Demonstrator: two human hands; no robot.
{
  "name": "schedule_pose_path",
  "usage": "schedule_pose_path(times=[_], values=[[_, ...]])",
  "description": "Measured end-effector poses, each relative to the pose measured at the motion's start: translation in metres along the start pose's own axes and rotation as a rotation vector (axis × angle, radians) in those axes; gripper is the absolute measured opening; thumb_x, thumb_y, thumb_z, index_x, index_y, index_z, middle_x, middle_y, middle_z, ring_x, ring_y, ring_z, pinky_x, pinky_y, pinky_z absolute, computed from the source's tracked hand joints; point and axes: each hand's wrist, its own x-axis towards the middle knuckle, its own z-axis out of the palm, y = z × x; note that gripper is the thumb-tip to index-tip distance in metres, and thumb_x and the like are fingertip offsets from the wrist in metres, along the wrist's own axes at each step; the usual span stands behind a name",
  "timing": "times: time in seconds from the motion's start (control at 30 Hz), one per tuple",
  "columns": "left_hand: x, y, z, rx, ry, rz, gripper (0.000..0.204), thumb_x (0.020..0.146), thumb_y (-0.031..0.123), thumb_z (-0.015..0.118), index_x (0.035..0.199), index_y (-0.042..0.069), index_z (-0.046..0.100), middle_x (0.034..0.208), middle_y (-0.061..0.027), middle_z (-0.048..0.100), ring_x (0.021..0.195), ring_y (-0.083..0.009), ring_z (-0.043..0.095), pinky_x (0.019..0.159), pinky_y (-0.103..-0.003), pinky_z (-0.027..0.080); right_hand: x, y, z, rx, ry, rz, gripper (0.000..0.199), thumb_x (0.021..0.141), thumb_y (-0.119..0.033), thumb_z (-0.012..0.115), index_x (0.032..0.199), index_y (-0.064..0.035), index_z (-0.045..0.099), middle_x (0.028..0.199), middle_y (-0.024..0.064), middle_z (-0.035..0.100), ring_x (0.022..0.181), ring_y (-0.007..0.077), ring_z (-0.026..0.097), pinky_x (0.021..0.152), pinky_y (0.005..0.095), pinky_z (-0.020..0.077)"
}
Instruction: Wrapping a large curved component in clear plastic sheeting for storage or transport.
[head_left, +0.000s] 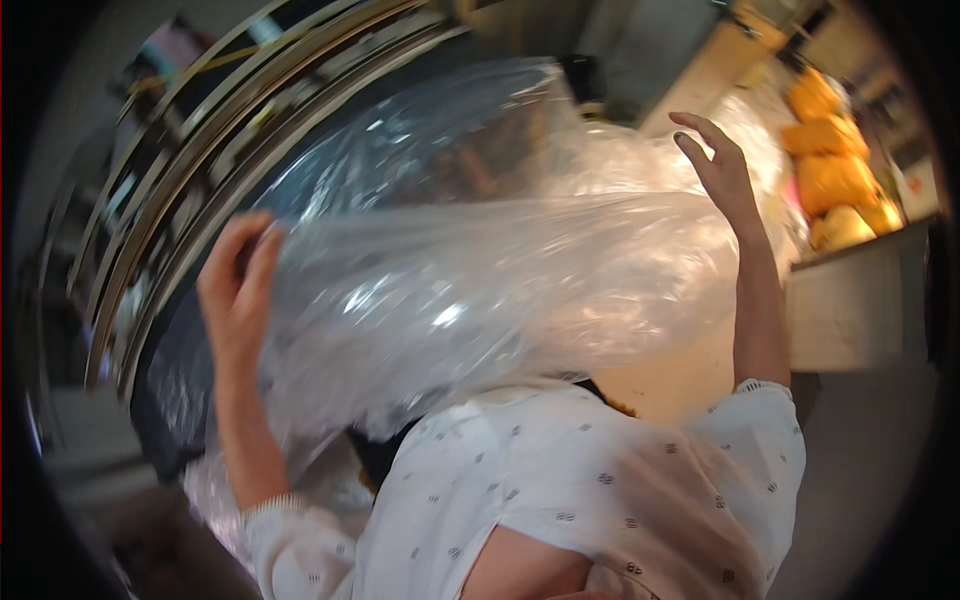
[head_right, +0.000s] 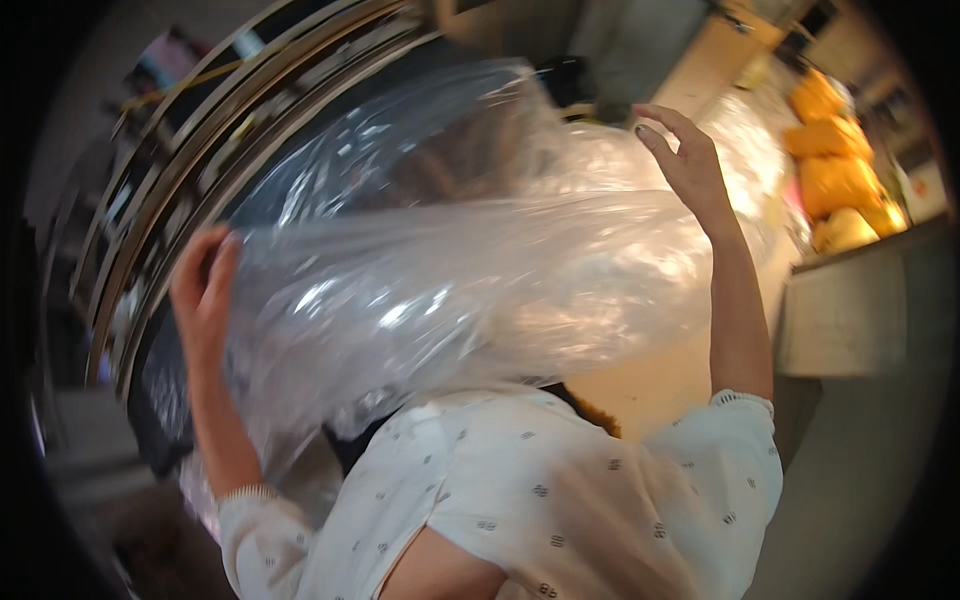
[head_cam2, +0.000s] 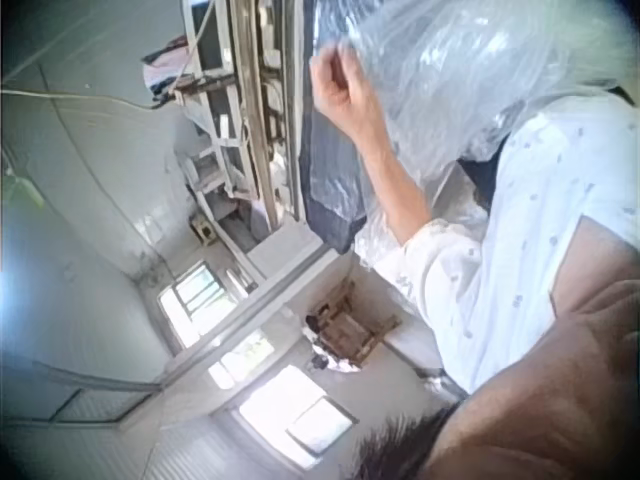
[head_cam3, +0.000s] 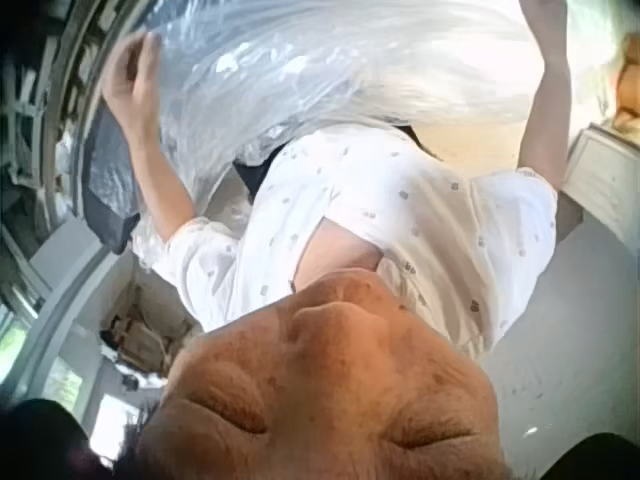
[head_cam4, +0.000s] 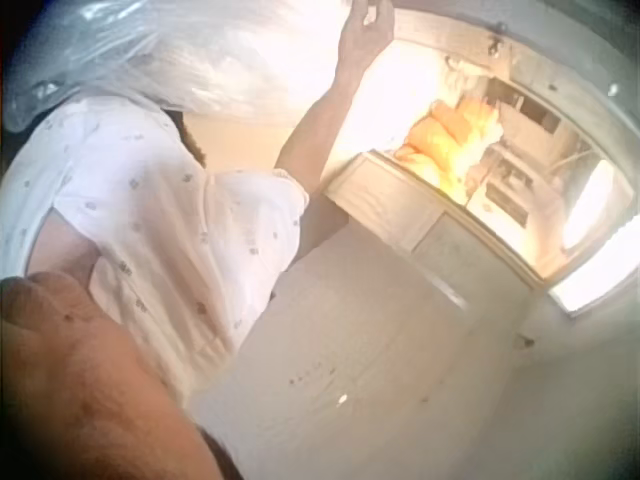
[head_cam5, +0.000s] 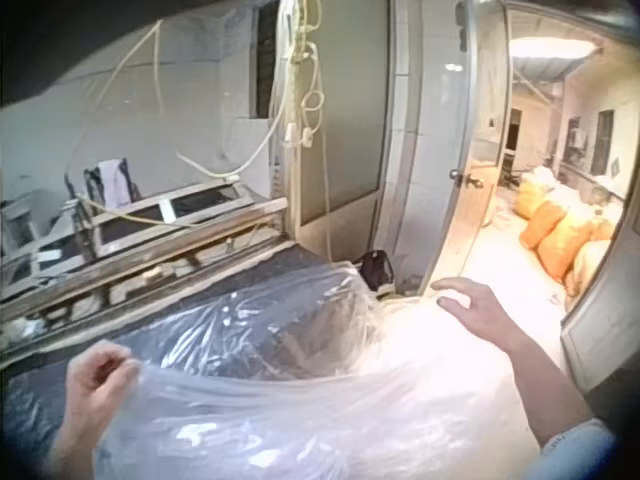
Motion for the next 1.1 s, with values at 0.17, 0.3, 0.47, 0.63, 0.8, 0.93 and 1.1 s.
schedule_pose_path(times=[0.17,0.3,0.47,0.63,0.8,0.93,1.1], values=[[0.003,0.029,0.033,0.263,-0.033,0.355,0.022,0.072,-0.001,0.068,0.091,0.007,0.061,0.074,-0.0036,0.056,0.065,-0.0138,0.055,0.053,-0.022,0.043,0.018,-0.144,0.116,0.591,-0.463,-0.299,0.067,0.079,-0.038,0.065,0.133,-0.0075,0.04,0.134,0.007,0.044,0.128,0.0192,0.035,0.104,0.0346,0.0252],[-0.03,0.026,0.018,0.183,-0.161,0.123,0.02,0.073,0.005,0.068,0.093,0.006,0.062,0.082,-0.0055,0.059,0.073,-0.0159,0.058,0.059,-0.024,0.045,0.01,-0.2,0.167,0.876,-1.286,-0.099,0.036,0.08,-0.017,0.064,0.112,-0.0039,0.054,0.103,0.0023,0.057,0.091,0.0102,0.053,0.077,0.0241,0.0419],[-0.08,-0.081,-0.079,0.895,0.211,-0.329,0.033,0.088,0.033,0.05,0.095,0.003,0.06,0.095,-0.0124,0.06,0.089,-0.0328,0.058,0.073,-0.04,0.046,0.026,-0.165,0.166,1.016,-0.696,-0.045,0.011,0.086,-0.006,0.054,0.096,-0.0067,0.059,0.089,-0.0038,0.056,0.079,0.0023,0.051,0.07,0.0178,0.042],[-0.112,-0.173,-0.143,1.233,0.279,-0.517,0.053,0.089,0.045,0.044,0.127,0.007,0.043,0.134,-0.0137,0.039,0.124,-0.0317,0.037,0.097,-0.055,0.03,0.064,-0.122,0.201,1.083,-0.404,0.145,0.014,0.09,-0.015,0.054,0.101,-0.0088,0.057,0.095,-0.0046,0.055,0.087,0.0025,0.049,0.078,0.0178,0.039],[-0.074,-0.225,-0.186,1.133,0.266,-0.499,0.055,0.089,0.048,0.041,0.131,0.012,0.041,0.138,-0.0111,0.037,0.129,-0.0271,0.032,0.102,-0.051,0.025,0.055,-0.129,0.204,1.026,-0.529,0.164,0.012,0.086,-0.016,0.058,0.094,-0.0084,0.054,0.082,-0.0065,0.049,0.078,0.0025,0.044,0.071,0.0187,0.0371],[-0.063,-0.227,-0.191,1.055,0.449,-0.048,0.035,0.089,0.033,0.05,0.111,0.007,0.058,0.115,-0.013,0.056,0.11,-0.0303,0.05,0.093,-0.035,0.038,0.05,-0.116,0.192,0.548,-0.495,0.016,0.019,0.081,-0.011,0.062,0.098,-0.0057,0.054,0.088,-0.0016,0.052,0.084,0.0084,0.049,0.075,0.0226,0.0394],[-0.083,-0.12,-0.125,0.501,0.207,-0.147,0.014,0.082,0.018,0.061,0.084,0.004,0.062,0.081,-0.0068,0.058,0.072,-0.0194,0.056,0.066,-0.029,0.043,0.022,-0.168,0.181,0.077,-0.176,-0.603,0.028,0.074,-0.004,0.064,0.101,-0.0042,0.057,0.107,0.0111,0.05,0.102,0.0257,0.05,0.084,0.0316,0.0404]])
